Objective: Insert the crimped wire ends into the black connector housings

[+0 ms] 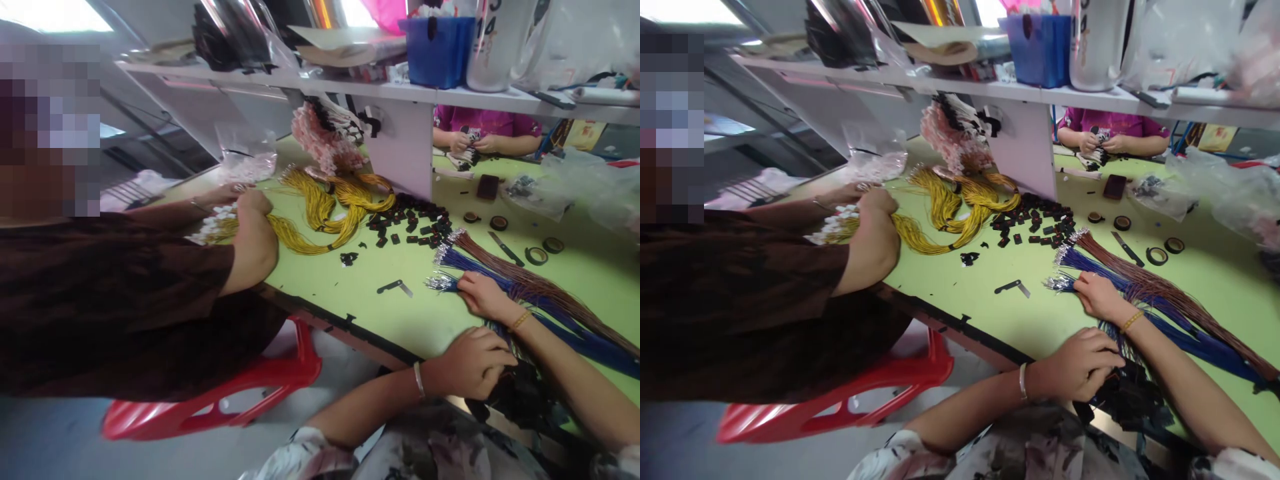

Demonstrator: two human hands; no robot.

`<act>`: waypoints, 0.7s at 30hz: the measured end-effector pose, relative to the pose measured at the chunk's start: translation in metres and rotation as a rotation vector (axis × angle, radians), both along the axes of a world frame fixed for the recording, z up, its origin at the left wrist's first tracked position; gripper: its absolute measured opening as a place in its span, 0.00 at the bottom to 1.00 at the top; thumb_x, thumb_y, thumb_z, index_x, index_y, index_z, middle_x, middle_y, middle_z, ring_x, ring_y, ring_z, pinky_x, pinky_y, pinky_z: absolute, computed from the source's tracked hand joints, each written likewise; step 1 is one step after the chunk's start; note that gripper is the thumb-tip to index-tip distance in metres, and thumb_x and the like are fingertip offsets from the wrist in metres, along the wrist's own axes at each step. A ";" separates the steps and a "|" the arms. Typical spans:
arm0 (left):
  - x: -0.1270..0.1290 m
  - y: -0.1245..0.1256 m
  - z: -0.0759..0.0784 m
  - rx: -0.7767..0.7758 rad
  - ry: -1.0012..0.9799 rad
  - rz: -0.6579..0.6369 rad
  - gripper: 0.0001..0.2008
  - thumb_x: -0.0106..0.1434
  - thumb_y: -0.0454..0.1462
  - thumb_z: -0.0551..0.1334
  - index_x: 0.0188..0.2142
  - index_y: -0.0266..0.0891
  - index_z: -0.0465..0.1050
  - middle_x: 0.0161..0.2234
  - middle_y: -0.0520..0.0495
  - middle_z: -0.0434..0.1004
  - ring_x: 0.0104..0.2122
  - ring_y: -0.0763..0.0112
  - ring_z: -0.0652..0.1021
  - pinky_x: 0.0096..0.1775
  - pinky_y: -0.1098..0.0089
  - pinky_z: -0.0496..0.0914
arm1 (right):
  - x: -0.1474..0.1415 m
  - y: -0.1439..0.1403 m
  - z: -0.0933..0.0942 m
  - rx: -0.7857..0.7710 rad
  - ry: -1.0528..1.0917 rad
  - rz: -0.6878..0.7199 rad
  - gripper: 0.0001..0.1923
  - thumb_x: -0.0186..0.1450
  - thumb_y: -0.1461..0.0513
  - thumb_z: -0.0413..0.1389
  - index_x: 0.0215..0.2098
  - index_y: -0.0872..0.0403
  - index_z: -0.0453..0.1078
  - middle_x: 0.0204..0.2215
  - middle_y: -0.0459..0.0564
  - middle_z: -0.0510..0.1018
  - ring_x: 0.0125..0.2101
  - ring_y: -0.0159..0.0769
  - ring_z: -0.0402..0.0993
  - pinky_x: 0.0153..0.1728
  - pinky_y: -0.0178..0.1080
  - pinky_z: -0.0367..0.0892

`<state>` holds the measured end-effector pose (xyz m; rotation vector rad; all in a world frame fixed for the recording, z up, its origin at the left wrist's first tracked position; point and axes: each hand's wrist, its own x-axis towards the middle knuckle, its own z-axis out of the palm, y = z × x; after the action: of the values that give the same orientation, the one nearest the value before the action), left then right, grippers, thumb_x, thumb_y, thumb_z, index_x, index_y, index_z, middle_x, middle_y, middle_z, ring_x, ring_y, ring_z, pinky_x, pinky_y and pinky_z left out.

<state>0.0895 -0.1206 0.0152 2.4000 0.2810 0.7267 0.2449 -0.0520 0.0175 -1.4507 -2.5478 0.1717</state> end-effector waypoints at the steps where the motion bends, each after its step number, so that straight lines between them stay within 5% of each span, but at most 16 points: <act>1: -0.003 0.006 0.003 -0.018 -0.043 0.022 0.12 0.62 0.36 0.55 0.44 0.40 0.72 0.44 0.43 0.75 0.45 0.66 0.73 0.49 0.63 0.67 | 0.002 0.000 -0.001 -0.006 0.049 -0.007 0.05 0.64 0.64 0.49 0.33 0.55 0.67 0.33 0.52 0.69 0.34 0.37 0.63 0.35 0.38 0.57; 3: -0.015 0.028 0.008 -0.068 -0.127 0.147 0.13 0.62 0.39 0.57 0.45 0.40 0.72 0.45 0.43 0.75 0.47 0.65 0.73 0.51 0.61 0.66 | 0.005 0.001 -0.001 -0.028 0.126 -0.029 0.05 0.63 0.62 0.51 0.35 0.54 0.67 0.32 0.51 0.69 0.33 0.37 0.63 0.35 0.37 0.58; 5: -0.036 0.067 0.012 -0.127 -0.163 0.439 0.13 0.65 0.39 0.53 0.45 0.42 0.72 0.45 0.44 0.75 0.47 0.65 0.72 0.52 0.58 0.66 | 0.005 0.001 -0.001 -0.052 0.160 -0.053 0.07 0.63 0.60 0.52 0.37 0.54 0.67 0.33 0.50 0.69 0.33 0.37 0.64 0.35 0.37 0.59; 7: -0.064 0.120 0.011 -0.172 -0.132 0.821 0.15 0.67 0.41 0.51 0.49 0.42 0.70 0.50 0.41 0.72 0.52 0.61 0.70 0.54 0.54 0.64 | 0.004 0.000 -0.001 -0.071 0.171 -0.078 0.08 0.62 0.59 0.52 0.38 0.54 0.67 0.33 0.51 0.69 0.33 0.37 0.65 0.36 0.37 0.59; 10: -0.104 0.205 0.001 -0.130 0.057 1.113 0.23 0.65 0.46 0.52 0.56 0.39 0.64 0.58 0.38 0.63 0.59 0.54 0.62 0.58 0.50 0.58 | 0.002 0.000 -0.002 -0.089 0.185 -0.125 0.09 0.61 0.59 0.53 0.39 0.54 0.67 0.34 0.50 0.70 0.34 0.37 0.66 0.37 0.37 0.60; 13: -0.124 0.269 -0.014 -0.077 0.278 1.185 0.32 0.62 0.52 0.54 0.59 0.33 0.62 0.61 0.33 0.58 0.62 0.49 0.57 0.60 0.52 0.52 | 0.001 -0.001 -0.006 -0.084 0.204 -0.167 0.09 0.60 0.59 0.53 0.37 0.54 0.67 0.33 0.50 0.70 0.34 0.37 0.65 0.37 0.37 0.59; 15: -0.123 0.289 -0.023 -0.093 0.372 1.207 0.35 0.60 0.55 0.53 0.60 0.34 0.62 0.64 0.33 0.53 0.63 0.46 0.54 0.61 0.50 0.49 | 0.000 -0.002 -0.008 -0.073 0.213 -0.174 0.08 0.60 0.60 0.53 0.37 0.54 0.66 0.33 0.50 0.70 0.34 0.37 0.65 0.37 0.37 0.59; 18: -0.113 0.286 -0.035 -0.062 0.414 1.218 0.35 0.60 0.58 0.49 0.58 0.38 0.66 0.65 0.36 0.50 0.63 0.45 0.54 0.60 0.47 0.49 | -0.001 -0.003 -0.009 -0.068 0.220 -0.182 0.07 0.60 0.60 0.52 0.37 0.53 0.66 0.33 0.50 0.70 0.34 0.37 0.65 0.37 0.37 0.59; 21: -0.105 0.260 -0.043 0.017 0.395 1.170 0.32 0.62 0.58 0.47 0.54 0.42 0.70 0.61 0.37 0.59 0.61 0.48 0.59 0.59 0.48 0.53 | -0.002 -0.004 -0.009 -0.076 0.226 -0.197 0.07 0.60 0.60 0.53 0.37 0.53 0.66 0.33 0.50 0.70 0.34 0.37 0.65 0.37 0.37 0.59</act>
<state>-0.0155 0.1390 -0.0276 2.2073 1.9179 0.6723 0.2430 -0.0561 0.0089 -1.5988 -2.2287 0.3812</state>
